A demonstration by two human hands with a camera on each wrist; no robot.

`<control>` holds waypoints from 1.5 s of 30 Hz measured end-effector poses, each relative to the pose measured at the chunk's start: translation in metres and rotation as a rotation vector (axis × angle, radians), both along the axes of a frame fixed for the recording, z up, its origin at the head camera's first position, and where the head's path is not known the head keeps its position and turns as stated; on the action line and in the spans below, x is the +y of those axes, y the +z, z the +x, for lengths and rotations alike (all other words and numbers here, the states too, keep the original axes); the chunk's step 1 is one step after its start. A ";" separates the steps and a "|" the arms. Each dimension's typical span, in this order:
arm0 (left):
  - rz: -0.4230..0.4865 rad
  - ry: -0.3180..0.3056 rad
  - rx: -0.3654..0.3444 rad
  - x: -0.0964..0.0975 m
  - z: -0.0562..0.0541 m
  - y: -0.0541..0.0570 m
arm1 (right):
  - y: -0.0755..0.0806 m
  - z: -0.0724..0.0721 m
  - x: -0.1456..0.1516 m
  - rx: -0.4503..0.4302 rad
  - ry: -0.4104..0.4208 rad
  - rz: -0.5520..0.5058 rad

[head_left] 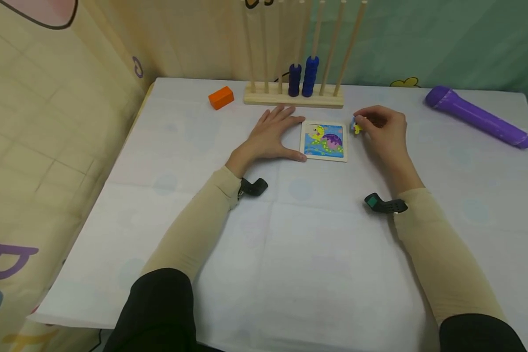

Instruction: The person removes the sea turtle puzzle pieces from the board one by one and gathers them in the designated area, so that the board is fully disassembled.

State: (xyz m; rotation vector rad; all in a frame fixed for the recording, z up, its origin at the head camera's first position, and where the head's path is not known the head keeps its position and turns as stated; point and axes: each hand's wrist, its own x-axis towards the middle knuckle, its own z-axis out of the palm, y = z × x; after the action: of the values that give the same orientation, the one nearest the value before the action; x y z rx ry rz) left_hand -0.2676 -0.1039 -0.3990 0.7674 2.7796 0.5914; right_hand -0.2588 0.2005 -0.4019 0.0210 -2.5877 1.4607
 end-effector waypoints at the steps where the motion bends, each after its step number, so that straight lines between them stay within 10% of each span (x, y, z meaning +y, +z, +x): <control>1: -0.003 -0.001 0.001 0.000 0.000 0.000 | 0.000 0.000 0.004 -0.004 -0.016 0.019; 13: 0.004 -0.013 0.006 -0.008 -0.001 0.000 | -0.008 0.000 0.012 0.096 -0.070 0.224; 23: 0.022 -0.018 0.009 -0.007 -0.001 -0.003 | -0.010 0.001 0.005 0.176 -0.155 0.181; 45: 0.014 -0.044 0.063 -0.005 -0.001 -0.004 | -0.011 0.016 -0.059 0.178 0.243 0.171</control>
State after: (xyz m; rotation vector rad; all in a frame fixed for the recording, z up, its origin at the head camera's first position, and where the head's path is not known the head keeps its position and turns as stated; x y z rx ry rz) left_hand -0.2682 -0.1087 -0.4026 0.8616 2.8102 0.5892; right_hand -0.2428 0.1413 -0.4125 0.4797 -2.6244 1.2356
